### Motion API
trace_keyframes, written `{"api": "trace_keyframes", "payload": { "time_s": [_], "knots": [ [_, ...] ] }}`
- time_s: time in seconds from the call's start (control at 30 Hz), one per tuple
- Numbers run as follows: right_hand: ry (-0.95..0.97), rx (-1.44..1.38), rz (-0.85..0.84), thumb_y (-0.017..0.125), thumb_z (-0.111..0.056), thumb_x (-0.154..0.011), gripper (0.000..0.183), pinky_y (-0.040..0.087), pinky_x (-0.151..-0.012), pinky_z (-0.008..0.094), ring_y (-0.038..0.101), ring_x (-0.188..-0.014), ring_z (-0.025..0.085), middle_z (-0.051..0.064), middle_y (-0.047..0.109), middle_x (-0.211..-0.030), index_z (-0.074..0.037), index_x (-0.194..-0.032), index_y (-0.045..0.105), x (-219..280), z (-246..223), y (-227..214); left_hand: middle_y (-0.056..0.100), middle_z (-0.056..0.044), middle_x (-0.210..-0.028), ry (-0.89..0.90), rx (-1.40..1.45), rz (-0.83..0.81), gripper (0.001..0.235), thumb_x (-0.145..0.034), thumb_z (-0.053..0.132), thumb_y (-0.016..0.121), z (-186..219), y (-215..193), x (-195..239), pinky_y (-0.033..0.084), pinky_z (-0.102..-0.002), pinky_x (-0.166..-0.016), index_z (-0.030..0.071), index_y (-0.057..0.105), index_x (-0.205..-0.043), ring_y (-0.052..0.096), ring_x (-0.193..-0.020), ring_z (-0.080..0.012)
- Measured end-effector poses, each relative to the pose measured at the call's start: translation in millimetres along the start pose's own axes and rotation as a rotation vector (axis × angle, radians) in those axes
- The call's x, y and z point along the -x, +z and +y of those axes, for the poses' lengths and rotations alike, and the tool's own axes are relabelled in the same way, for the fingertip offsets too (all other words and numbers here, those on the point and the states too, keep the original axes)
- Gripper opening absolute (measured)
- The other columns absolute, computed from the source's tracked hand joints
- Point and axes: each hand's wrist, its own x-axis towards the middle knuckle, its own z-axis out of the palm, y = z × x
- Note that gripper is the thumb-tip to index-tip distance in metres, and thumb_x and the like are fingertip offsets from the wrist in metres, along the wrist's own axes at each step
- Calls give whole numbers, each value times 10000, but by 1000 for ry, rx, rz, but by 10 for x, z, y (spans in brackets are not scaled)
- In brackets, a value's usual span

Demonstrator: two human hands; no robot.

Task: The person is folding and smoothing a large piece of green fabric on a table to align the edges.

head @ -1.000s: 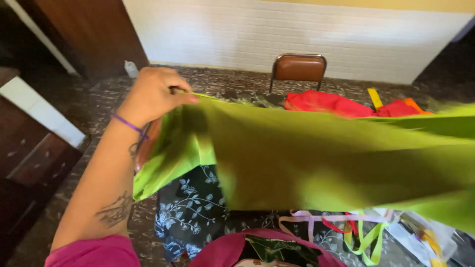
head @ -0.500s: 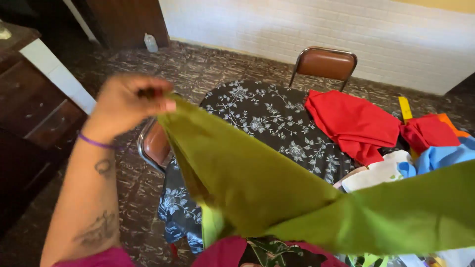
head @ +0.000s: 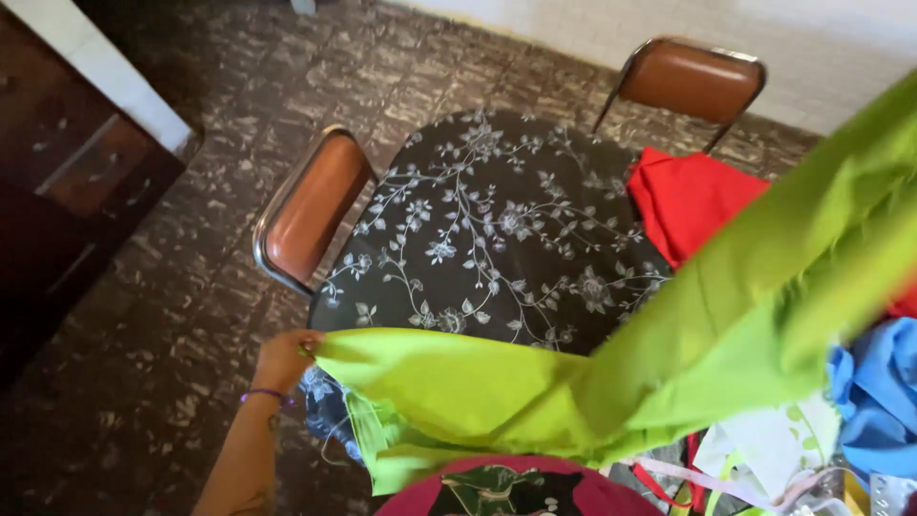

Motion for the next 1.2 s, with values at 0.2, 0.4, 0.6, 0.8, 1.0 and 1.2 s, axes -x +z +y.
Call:
{"api": "trace_keyframes", "payload": {
  "time_s": [0.2,0.4,0.6,0.8,1.0,1.2],
  "knots": [
    [76,19,-115,678,-27,-971,268,669,-850,486,811,-1010,415,305,797,-1112,54,-1224,718,-723,-46,570,806,-14,-1000,-41,220,439,378,-808,301,865,-354,-675,257,588,-406,-946,383,845,-1176,762,-1003,-269],
    [145,34,-268,674,-47,-978,300,670,-834,503,815,-996,433,318,800,-1104,63,-1253,726,-1445,-609,1657,826,39,-1088,-128,-85,417,303,-951,533,792,-712,-701,205,584,-386,-1004,351,842,-1188,756,-1084,-231],
    [183,57,-413,670,-67,-985,334,671,-817,521,818,-982,450,330,803,-1095,73,-1282,733,-1493,-957,2908,834,13,-1022,-184,4,316,356,-930,644,730,-284,-711,297,605,-426,-985,344,866,-1066,765,-1072,-279],
    [209,94,-488,666,-87,-993,368,672,-800,538,821,-968,468,343,805,-1087,82,-1311,741,-1331,-1261,3628,821,-85,-1098,-85,186,238,382,-1004,544,689,509,-1202,572,568,-476,-1049,214,856,-1101,729,-1148,-357],
    [229,152,-548,664,-104,-999,397,672,-786,553,824,-957,483,354,808,-1080,90,-1335,748,-1180,-1117,4209,814,-89,-1063,2,346,330,321,-1017,478,713,1098,-1620,795,553,-483,-1006,196,854,-1078,733,-1137,-335],
    [663,-444,-801,783,-318,-1004,631,680,-835,555,806,-1016,426,289,740,-1184,3,-1489,537,-500,-204,6440,805,-67,-940,21,585,395,324,-998,476,790,1186,-1630,706,594,-408,-804,161,854,-1045,767,-936,-215]
  ]
}}
